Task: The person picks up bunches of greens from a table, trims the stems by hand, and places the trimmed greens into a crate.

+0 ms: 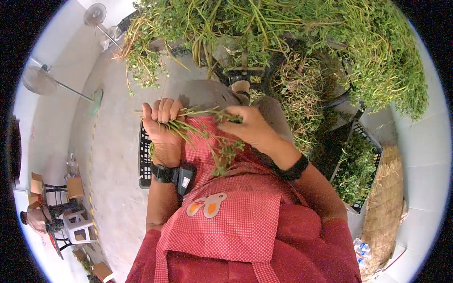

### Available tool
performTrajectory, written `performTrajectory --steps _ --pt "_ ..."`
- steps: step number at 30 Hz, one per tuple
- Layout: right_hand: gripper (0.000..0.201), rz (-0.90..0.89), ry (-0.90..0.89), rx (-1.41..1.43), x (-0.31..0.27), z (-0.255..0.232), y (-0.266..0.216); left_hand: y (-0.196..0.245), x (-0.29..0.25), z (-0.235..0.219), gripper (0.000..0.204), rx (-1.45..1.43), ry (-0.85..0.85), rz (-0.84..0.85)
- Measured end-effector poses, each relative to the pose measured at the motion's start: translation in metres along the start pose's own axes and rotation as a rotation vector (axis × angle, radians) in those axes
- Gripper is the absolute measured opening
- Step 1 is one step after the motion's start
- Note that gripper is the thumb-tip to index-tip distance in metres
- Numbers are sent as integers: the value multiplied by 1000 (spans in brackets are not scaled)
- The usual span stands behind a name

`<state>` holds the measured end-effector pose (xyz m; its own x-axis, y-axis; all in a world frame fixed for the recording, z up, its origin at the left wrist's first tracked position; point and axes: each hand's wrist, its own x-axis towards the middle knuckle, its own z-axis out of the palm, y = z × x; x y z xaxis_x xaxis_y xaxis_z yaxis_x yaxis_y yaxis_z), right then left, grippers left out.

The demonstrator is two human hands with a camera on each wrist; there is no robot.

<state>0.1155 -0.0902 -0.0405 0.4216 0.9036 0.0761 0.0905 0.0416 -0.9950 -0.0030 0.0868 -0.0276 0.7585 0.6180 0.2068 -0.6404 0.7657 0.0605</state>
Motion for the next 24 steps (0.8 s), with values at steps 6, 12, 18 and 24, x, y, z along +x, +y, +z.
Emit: performTrajectory --steps 6,12,18,24 --pt "25 195 -167 157 5 22 -18 -1 -3 5 54 -12 16 0" --pt "20 284 -279 117 9 27 -7 -4 -5 9 54 -14 62 19" --pt "19 -60 -258 -295 -9 2 -18 -4 -7 8 53 79 34 -1" --pt "16 352 -96 740 -46 -37 8 -2 -4 3 52 43 -9 -34"
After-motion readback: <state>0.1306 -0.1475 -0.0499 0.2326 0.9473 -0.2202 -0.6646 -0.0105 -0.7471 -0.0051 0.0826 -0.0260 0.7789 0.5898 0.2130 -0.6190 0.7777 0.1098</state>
